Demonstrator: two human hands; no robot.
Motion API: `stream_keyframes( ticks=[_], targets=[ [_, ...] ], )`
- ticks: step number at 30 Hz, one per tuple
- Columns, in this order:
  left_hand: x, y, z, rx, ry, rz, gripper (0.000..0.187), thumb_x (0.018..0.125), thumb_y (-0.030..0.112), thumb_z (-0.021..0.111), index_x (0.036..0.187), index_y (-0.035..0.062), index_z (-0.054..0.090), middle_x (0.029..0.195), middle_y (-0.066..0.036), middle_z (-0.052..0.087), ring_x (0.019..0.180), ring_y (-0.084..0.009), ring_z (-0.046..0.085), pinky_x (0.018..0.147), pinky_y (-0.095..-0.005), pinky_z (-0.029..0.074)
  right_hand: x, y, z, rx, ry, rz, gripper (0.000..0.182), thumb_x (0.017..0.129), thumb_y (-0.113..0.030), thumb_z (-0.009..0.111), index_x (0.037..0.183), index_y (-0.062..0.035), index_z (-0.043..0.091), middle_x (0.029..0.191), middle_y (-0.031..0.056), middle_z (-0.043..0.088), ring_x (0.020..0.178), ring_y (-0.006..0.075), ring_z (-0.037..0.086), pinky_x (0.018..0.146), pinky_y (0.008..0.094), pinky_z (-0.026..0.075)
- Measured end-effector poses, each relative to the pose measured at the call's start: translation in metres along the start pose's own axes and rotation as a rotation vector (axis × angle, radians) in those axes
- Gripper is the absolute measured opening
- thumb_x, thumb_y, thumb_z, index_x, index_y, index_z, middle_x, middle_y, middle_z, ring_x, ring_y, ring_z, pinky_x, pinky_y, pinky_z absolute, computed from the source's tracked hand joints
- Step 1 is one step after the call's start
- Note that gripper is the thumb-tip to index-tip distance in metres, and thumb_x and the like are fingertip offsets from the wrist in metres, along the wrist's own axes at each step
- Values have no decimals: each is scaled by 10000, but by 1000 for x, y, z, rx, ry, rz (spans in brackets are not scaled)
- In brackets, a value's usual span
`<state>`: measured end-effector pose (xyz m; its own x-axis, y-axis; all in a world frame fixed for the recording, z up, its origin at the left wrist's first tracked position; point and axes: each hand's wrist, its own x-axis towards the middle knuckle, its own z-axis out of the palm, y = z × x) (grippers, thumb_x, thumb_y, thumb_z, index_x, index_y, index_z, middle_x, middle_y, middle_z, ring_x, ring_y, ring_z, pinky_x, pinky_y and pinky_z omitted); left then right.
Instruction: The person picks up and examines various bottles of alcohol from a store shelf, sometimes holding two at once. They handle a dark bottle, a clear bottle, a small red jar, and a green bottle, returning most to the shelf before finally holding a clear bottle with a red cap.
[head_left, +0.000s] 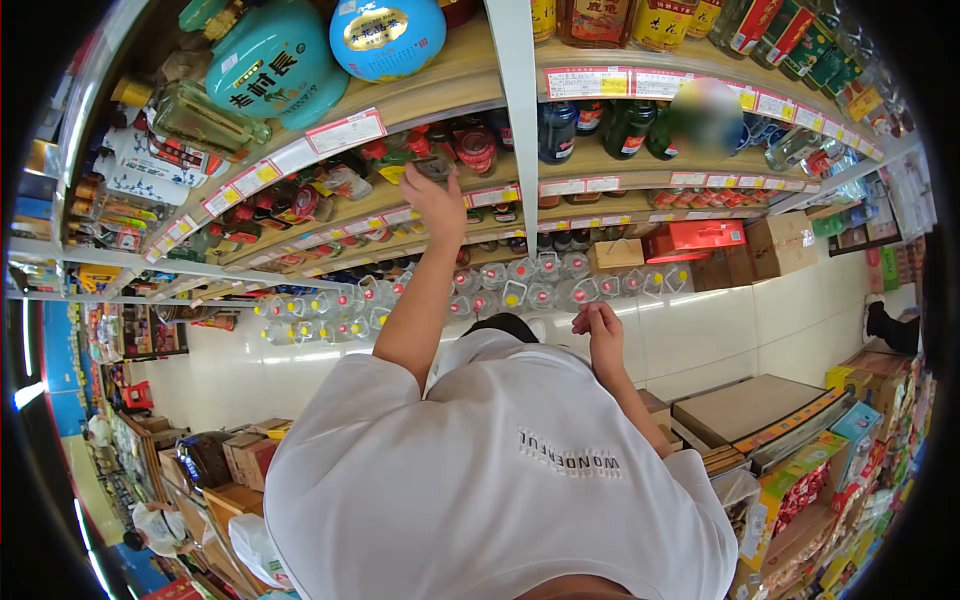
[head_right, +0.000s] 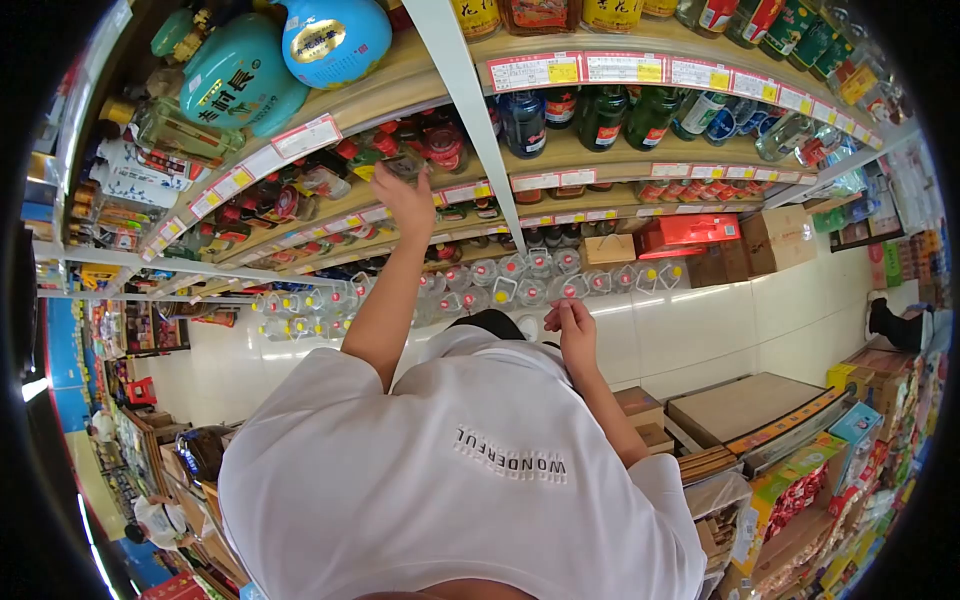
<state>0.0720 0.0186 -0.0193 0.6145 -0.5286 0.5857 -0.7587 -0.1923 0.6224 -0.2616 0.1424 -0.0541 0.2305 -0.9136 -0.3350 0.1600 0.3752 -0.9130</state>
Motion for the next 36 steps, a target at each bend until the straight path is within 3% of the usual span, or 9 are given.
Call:
stream_keyframes(
  ticks=[20,23,27,33,36],
  targets=[
    [-10,-9,-5,-178,0,-24,776,791,61,763,1397,-64,296,1310,-298,376,1221,-461,395,1025,-506,356,-3,9,-3,-82,-37,61,258,1051,-203,440,999,-5,597,790,71,632,706,140,599,678,277,484],
    [-23,-11,-13,-78,-4,42,735,800,55,746,1377,-71,309,1292,-289,393,1215,-448,393,1024,-501,349,-6,9,-7,-97,-51,83,247,1045,-198,453,998,-6,601,787,65,635,697,134,603,665,270,482],
    [-36,1,-23,-103,-89,25,717,795,137,785,1328,-68,351,1253,-233,428,1192,-375,418,1001,-454,391,-1,11,-2,-93,-31,87,242,1042,-194,459,992,-5,602,791,64,637,691,134,607,665,267,486],
    [-34,24,-3,-231,-185,33,787,766,160,814,1335,-74,324,1293,-268,404,1221,-409,396,1059,-488,316,3,11,6,-66,-12,40,235,1039,-193,471,997,-6,607,790,59,639,686,126,605,648,257,475],
    [-31,41,10,-300,-181,10,811,779,191,812,1354,-98,318,1281,-246,419,1217,-376,411,1047,-456,329,3,4,4,-73,13,58,235,1040,-192,470,1001,-3,605,790,59,638,687,126,605,649,259,476]
  ],
)
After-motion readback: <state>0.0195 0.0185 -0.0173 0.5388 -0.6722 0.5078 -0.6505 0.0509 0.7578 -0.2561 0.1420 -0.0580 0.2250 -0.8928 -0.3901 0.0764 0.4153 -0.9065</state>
